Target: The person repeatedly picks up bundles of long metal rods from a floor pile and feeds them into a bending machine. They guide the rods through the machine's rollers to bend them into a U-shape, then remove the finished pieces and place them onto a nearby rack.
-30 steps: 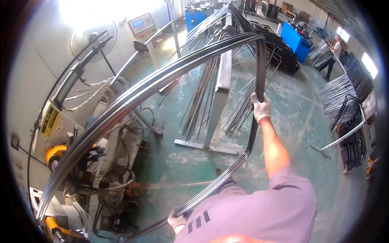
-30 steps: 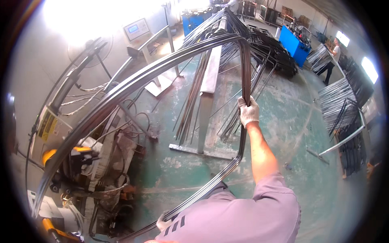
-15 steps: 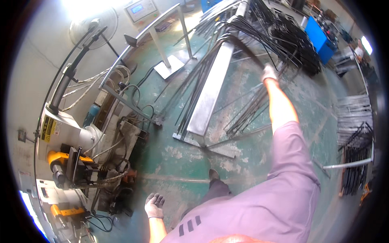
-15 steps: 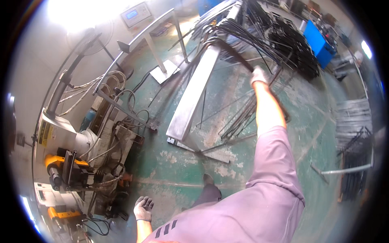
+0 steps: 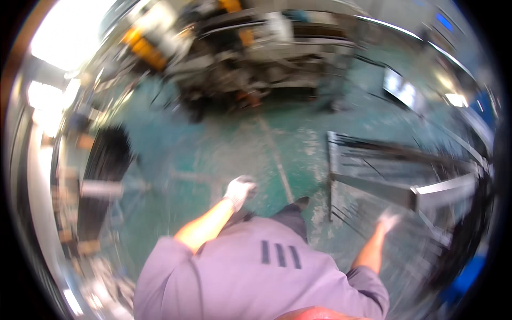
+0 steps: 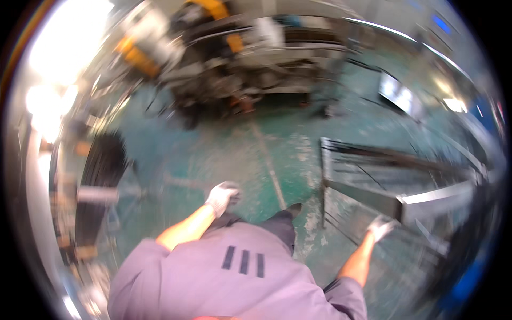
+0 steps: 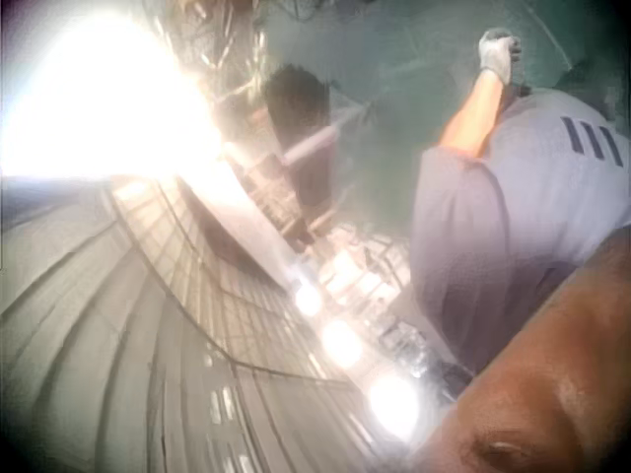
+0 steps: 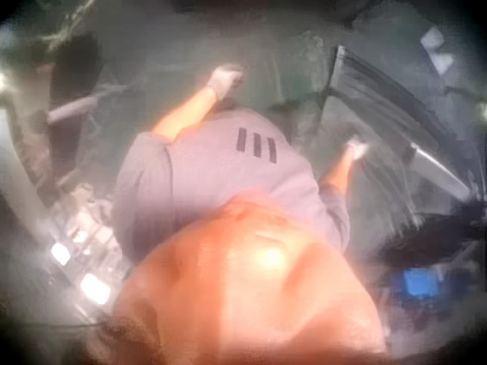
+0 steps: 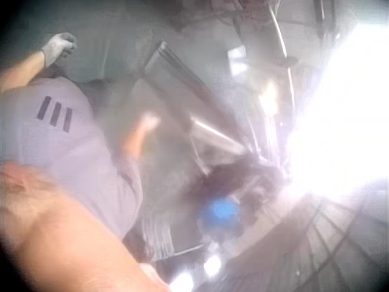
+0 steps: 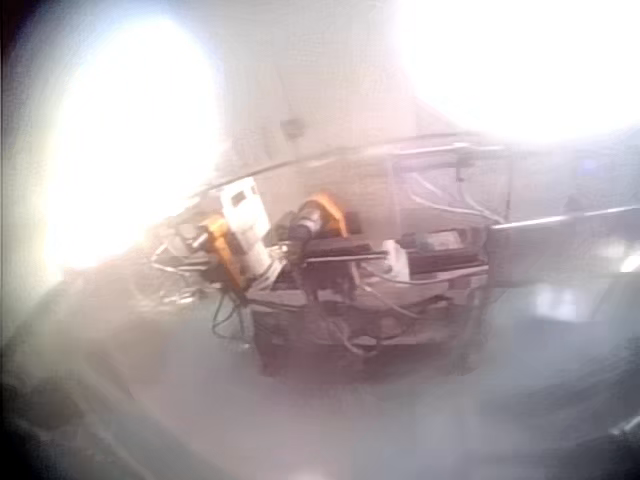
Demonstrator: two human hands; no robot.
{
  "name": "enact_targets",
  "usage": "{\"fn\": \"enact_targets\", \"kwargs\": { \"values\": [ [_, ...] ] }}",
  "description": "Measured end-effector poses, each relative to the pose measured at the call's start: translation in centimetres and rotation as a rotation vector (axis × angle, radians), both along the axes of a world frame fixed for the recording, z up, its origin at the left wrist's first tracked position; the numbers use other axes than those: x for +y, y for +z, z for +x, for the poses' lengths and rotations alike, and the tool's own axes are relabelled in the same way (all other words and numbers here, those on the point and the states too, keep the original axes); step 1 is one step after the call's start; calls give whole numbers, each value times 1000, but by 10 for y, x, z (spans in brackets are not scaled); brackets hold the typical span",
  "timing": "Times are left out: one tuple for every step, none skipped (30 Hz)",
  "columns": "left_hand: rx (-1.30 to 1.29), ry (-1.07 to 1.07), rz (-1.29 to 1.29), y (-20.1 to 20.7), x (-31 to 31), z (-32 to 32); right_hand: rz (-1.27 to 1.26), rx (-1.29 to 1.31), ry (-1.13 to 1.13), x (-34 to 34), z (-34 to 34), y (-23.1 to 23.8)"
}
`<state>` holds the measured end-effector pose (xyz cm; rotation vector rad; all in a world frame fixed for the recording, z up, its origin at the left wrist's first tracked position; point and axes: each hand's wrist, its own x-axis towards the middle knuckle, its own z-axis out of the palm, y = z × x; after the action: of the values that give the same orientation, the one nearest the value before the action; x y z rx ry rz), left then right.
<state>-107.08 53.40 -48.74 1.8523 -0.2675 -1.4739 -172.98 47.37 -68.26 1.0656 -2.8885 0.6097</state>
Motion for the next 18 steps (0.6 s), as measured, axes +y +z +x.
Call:
{"fn": "enact_targets", "kwargs": {
  "values": [
    [41,-20,-35,0,5,23,213,-120,101,43,45,-60],
    [29,-2,-34,-5,12,39,323,-230,215,59,111,-77],
    [53,29,-67,-16,26,58,434,-345,334,75,177,-86],
    [81,72,-109,-10,39,79,534,-464,443,91,244,-92],
    [31,62,-150,-8,55,102,463,-545,489,99,316,-57],
    [9,62,-159,-2,70,129,457,-657,495,101,360,-55],
    [17,96,-181,-7,89,157,425,-696,514,97,406,-32],
    [28,129,-204,-14,112,185,395,-734,531,96,448,-7],
    [-26,139,-218,-16,125,215,375,-808,513,88,474,-4],
    [-76,151,-224,-21,145,246,365,-881,492,79,495,3],
    [-108,148,-223,-31,169,278,461,-629,672,65,480,-46],
    [-231,224,-175,-49,195,305,523,-698,543,57,510,-31],
    [-160,348,-190,-55,218,332,546,-729,518,46,529,-14],
    [-83,462,-205,-57,240,359,567,-757,483,37,546,-4],
    [-85,559,-163,-54,259,387,499,-764,477,30,556,-12],
    [-78,658,-119,-55,274,410,431,-765,473,20,561,-25],
    [-91,716,-73,-68,295,439,437,-777,450,18,597,-13],
    [-63,781,-76,-76,306,460,499,-744,473,14,620,-7]
  ]
}}
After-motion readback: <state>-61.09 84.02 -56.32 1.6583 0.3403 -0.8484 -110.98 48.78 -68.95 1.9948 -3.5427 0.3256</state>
